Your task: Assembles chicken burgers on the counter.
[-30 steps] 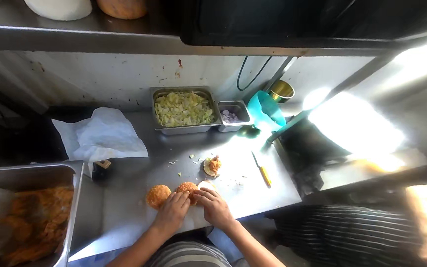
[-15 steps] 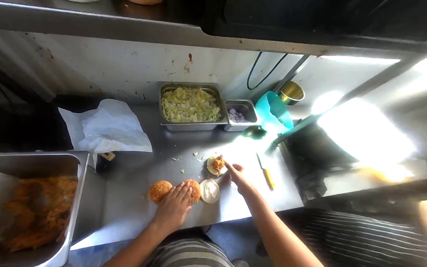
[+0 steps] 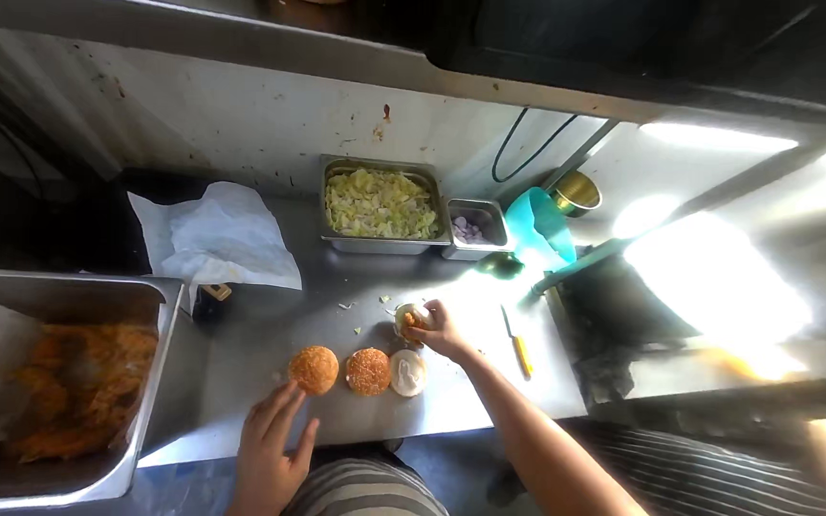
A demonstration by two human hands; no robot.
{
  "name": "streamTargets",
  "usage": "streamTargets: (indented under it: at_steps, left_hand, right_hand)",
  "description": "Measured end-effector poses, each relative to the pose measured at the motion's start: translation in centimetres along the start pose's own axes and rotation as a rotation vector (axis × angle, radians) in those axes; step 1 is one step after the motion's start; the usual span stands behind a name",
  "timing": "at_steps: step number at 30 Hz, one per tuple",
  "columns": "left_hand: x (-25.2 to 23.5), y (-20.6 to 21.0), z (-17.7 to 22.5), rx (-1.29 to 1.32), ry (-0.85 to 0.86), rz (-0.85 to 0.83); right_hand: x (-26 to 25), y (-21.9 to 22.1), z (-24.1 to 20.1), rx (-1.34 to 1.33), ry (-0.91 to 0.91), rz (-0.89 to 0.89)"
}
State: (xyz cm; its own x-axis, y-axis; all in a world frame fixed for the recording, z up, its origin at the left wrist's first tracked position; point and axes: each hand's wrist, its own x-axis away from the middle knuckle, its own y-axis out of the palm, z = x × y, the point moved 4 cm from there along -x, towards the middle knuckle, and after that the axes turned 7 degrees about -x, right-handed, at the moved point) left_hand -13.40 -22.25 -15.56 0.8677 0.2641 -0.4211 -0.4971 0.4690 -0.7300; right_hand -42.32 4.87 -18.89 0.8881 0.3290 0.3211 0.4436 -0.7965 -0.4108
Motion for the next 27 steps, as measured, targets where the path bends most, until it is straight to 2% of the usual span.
streamTargets:
  at_steps: [3, 6, 8, 12, 17, 22, 24, 27]
  left_hand:
    - [0.4, -1.1, -0.8, 0.011, -0.018, 0.026]
    - [0.8, -2.3, -1.6, 0.013, -0.039, 0.062]
    - [1.1, -2.6, -2.1, 0.016, -0.048, 0.076]
    - [1.4, -2.7, -2.6, 0.040, -0.044, 0.065]
    - [1.5, -2.8, -3.6, 0.064, -0.037, 0.042]
    - [2.5, -2.3, -3.3, 0.092, -0.019, 0.015]
    - [2.7, -2.1, -3.0, 0.100, -0.007, 0.007]
    - [3.1, -2.4, -2.2, 0.105, -0.016, 0.029]
  right_hand:
    - [2.2, -0.7, -1.7, 0.004, -0.027, -0.026]
    - [4.8, -0.1, -2.5, 0.269, -0.212, -0.003]
    - [6.7, 1.6, -1.9, 0.443, -0.326, 0.047]
    - [9.7, 5.0, 1.9, 0.621, -0.416, 0.082]
    - [13.1, 7.6, 3.9, 0.670, -0.463, 0.110]
    - [14.0, 10.1, 6.0, 0.723, -0.501, 0.157]
    - [14.1, 9.6, 5.6, 0.698, -0.505, 0.117]
    - [13.6, 6.4, 3.6, 0.527, -0.449, 0.039]
